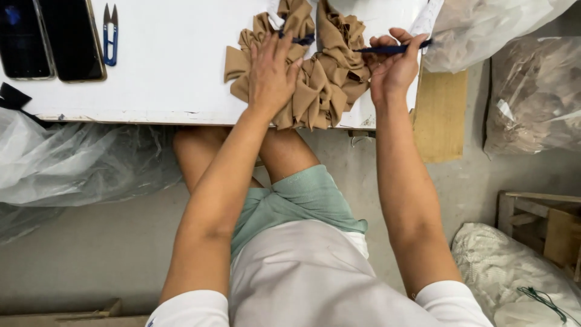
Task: A person unties a bundle of brown fabric pieces on a white work table and then individually folds and stacks small fabric strips.
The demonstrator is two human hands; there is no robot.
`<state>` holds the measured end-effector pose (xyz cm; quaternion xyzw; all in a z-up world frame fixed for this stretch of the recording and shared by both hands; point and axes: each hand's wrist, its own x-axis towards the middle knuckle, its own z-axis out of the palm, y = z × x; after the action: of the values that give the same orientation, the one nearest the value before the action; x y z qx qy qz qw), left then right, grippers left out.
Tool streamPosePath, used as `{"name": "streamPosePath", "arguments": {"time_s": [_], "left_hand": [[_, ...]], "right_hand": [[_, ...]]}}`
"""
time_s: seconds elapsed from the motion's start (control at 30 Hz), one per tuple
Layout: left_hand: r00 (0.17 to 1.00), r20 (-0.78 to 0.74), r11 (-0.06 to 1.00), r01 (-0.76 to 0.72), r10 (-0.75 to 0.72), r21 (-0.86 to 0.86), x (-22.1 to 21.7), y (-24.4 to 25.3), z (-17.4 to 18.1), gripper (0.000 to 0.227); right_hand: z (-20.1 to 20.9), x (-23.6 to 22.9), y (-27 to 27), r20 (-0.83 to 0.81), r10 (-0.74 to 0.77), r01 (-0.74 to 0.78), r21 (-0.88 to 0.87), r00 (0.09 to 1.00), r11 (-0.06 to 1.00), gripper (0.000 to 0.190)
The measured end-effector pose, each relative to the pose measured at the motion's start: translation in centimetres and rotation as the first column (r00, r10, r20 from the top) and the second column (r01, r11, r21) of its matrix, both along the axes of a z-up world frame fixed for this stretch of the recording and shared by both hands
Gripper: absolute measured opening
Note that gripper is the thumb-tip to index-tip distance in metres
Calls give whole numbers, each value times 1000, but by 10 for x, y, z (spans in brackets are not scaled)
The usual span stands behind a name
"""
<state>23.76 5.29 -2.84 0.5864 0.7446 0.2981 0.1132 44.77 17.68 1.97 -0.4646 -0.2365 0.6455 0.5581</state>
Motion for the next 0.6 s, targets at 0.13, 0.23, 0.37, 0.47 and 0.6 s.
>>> {"name": "streamPosePath", "arguments": {"time_s": [0.13,0.23,0.37,0.47,0.6], "left_hand": [[996,-6,995,-84,84,-50,-2,1,40,60],[999,-18,997,-26,28,77,3,-3,40,59],[956,-7,942,288,-293,-171,-8,-2,84,77],[902,84,778,410,-423,-476,-19,1,113,95],[875,351,680,482,-335,-553,-46,-2,95,96]], "right_hand": [[28,2,-16,334,73,-92,41,940,995,61],[6,10,-34,620,-125,-68,277,774,958,59],[7,-3,-55,783,-310,-480,588,539,651,60],[17,-21,-42,972,-157,-956,206,175,209,77],[9,-26,-32,965,-49,-939,-238,-258,247,97]]}}
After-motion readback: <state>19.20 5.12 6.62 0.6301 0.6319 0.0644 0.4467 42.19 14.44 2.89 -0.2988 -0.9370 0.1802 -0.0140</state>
